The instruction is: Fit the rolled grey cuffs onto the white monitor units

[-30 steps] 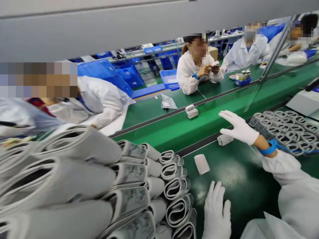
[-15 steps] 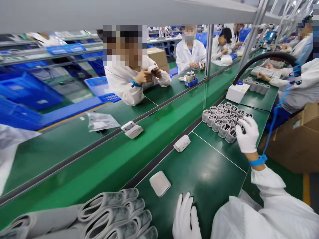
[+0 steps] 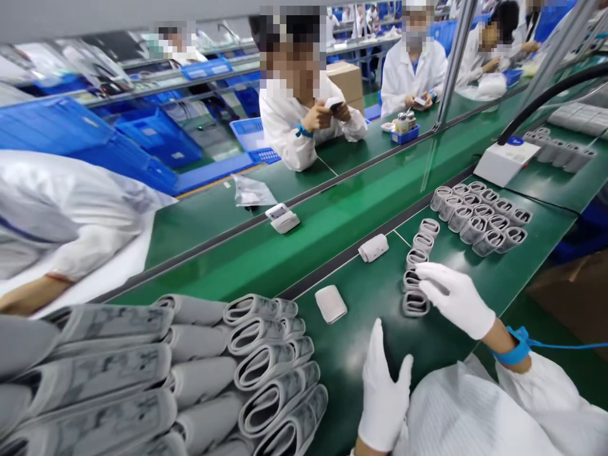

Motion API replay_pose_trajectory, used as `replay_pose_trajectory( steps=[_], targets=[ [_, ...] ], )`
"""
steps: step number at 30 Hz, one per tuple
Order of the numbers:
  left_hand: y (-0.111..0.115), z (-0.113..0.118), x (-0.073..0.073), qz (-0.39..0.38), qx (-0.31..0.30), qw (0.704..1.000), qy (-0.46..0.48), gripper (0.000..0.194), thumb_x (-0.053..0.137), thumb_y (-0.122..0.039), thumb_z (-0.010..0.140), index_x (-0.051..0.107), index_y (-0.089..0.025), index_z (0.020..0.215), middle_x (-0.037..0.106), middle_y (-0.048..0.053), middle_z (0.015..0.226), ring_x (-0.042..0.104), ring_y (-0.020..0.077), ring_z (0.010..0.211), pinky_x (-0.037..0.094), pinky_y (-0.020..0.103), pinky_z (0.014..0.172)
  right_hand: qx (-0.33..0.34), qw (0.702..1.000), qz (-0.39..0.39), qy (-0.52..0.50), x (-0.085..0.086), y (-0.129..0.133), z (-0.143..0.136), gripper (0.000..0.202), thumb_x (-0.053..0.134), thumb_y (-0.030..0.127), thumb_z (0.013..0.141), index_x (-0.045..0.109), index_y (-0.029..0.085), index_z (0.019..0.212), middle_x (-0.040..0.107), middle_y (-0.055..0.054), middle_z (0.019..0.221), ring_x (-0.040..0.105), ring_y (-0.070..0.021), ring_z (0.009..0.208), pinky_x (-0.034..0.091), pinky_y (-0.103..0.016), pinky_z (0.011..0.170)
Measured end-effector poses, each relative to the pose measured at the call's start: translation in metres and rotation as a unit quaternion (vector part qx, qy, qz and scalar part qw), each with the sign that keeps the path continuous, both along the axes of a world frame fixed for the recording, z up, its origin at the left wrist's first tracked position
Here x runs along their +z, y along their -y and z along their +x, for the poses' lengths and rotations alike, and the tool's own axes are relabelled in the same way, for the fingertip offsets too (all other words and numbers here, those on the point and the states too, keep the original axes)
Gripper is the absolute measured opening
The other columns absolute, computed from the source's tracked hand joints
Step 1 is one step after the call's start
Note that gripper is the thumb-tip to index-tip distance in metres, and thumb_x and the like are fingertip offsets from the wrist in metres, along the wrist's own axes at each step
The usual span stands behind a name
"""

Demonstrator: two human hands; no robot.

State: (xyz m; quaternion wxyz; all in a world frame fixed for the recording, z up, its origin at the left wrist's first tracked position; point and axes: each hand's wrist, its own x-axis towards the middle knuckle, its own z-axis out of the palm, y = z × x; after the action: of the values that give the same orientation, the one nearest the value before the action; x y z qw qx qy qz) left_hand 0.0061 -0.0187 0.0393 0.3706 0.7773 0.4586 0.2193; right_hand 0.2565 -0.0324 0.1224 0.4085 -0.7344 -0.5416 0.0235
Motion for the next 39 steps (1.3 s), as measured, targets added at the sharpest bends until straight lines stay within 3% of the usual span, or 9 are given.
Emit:
replay_pose_trajectory(
  steps=[5,7,12,18,22,28,31,35,39],
  targets=[
    [-0.013,0.020,0.010,-0.034,0.127,0.987,0.089,0.103,0.080,-0.034,0.083,0.021,-0.021,0.167,0.047,0.020,0.163,0.047,0.0353,0.152,0.040,0.054,0.125,-0.034,0.996,0.079,-0.020,-0.001,-0.016,0.048,0.041,0.062,0.040,0.102,0.070,0.024,0.139,0.057,-0.009,0.156,0.052,-0.0305,0.147,0.039,-0.051,0.127],
    [-0.027,0.020,0.009,-0.056,0.175,0.976,0.115,0.097,0.078,-0.033,0.083,0.027,-0.021,0.165,0.062,0.017,0.148,0.059,0.0334,0.140,0.045,0.053,0.120,0.064,0.993,0.002,-0.099,-0.020,-0.027,0.068,0.071,0.072,0.055,0.095,0.054,0.024,0.156,0.043,-0.013,0.166,0.040,-0.0350,0.155,0.032,-0.056,0.129],
    [-0.048,0.014,0.014,-0.107,0.186,0.965,0.153,0.080,0.083,-0.031,0.073,0.054,-0.019,0.146,0.069,0.015,0.136,0.063,0.0335,0.132,0.044,0.053,0.119,0.303,0.881,-0.115,-0.345,-0.054,-0.032,0.082,0.135,0.093,0.064,0.071,0.011,0.028,0.173,0.041,-0.020,0.166,0.048,-0.0390,0.149,0.048,-0.055,0.116],
    [-0.035,0.017,0.031,-0.230,0.182,0.921,0.255,0.043,0.081,-0.034,0.075,0.069,-0.017,0.113,0.078,0.008,0.109,0.074,0.0225,0.098,0.061,0.038,0.092,0.112,0.942,-0.145,-0.281,-0.060,-0.031,0.083,0.090,0.088,0.058,0.073,0.059,0.020,0.149,0.073,-0.013,0.128,0.068,-0.0357,0.122,0.046,-0.054,0.118],
    [-0.028,0.020,0.027,-0.292,0.210,0.879,0.313,0.063,0.078,-0.054,0.081,0.065,-0.011,0.126,0.077,0.013,0.106,0.074,0.0228,0.084,0.064,0.035,0.071,0.043,0.947,-0.132,-0.291,-0.052,-0.030,0.074,0.069,0.071,0.061,0.085,0.065,0.022,0.141,0.076,-0.012,0.118,0.072,-0.0339,0.112,0.057,-0.052,0.106],
    [-0.021,0.031,0.032,-0.299,0.196,0.851,0.384,0.078,0.068,-0.043,0.094,0.038,-0.024,0.162,0.041,0.015,0.169,0.046,0.0320,0.153,0.050,0.043,0.117,-0.111,0.956,0.130,-0.239,-0.025,-0.002,0.039,0.041,0.074,0.043,0.088,0.074,0.025,0.124,0.073,-0.016,0.119,0.070,-0.0375,0.110,0.053,-0.057,0.108],
    [-0.001,0.039,0.038,-0.341,0.134,0.847,0.387,0.084,0.073,-0.031,0.088,0.037,-0.025,0.164,0.036,0.017,0.172,0.040,0.0356,0.156,0.048,0.049,0.119,-0.062,0.967,0.160,-0.188,-0.025,0.032,0.006,0.038,0.068,0.046,0.094,0.071,0.027,0.127,0.070,-0.013,0.123,0.068,-0.0381,0.116,0.051,-0.061,0.109],
    [0.025,0.033,0.031,-0.333,0.006,0.885,0.326,0.138,0.091,-0.015,0.060,0.009,-0.025,0.171,0.040,0.021,0.168,0.043,0.0383,0.154,0.040,0.058,0.124,0.244,0.950,-0.021,-0.191,-0.039,0.078,-0.031,0.048,0.055,0.057,0.103,0.069,0.029,0.140,0.070,-0.013,0.135,0.066,-0.0384,0.126,0.057,-0.057,0.106],
    [0.029,0.020,0.016,-0.199,0.069,0.953,0.216,0.157,0.094,-0.010,0.050,-0.007,-0.029,0.169,0.036,0.020,0.169,0.038,0.0375,0.157,0.036,0.058,0.127,0.105,0.949,0.034,-0.296,-0.048,0.067,-0.026,0.038,0.047,0.041,0.111,0.067,0.030,0.142,0.079,-0.008,0.112,0.077,-0.0286,0.096,0.065,-0.049,0.088]
  ],
)
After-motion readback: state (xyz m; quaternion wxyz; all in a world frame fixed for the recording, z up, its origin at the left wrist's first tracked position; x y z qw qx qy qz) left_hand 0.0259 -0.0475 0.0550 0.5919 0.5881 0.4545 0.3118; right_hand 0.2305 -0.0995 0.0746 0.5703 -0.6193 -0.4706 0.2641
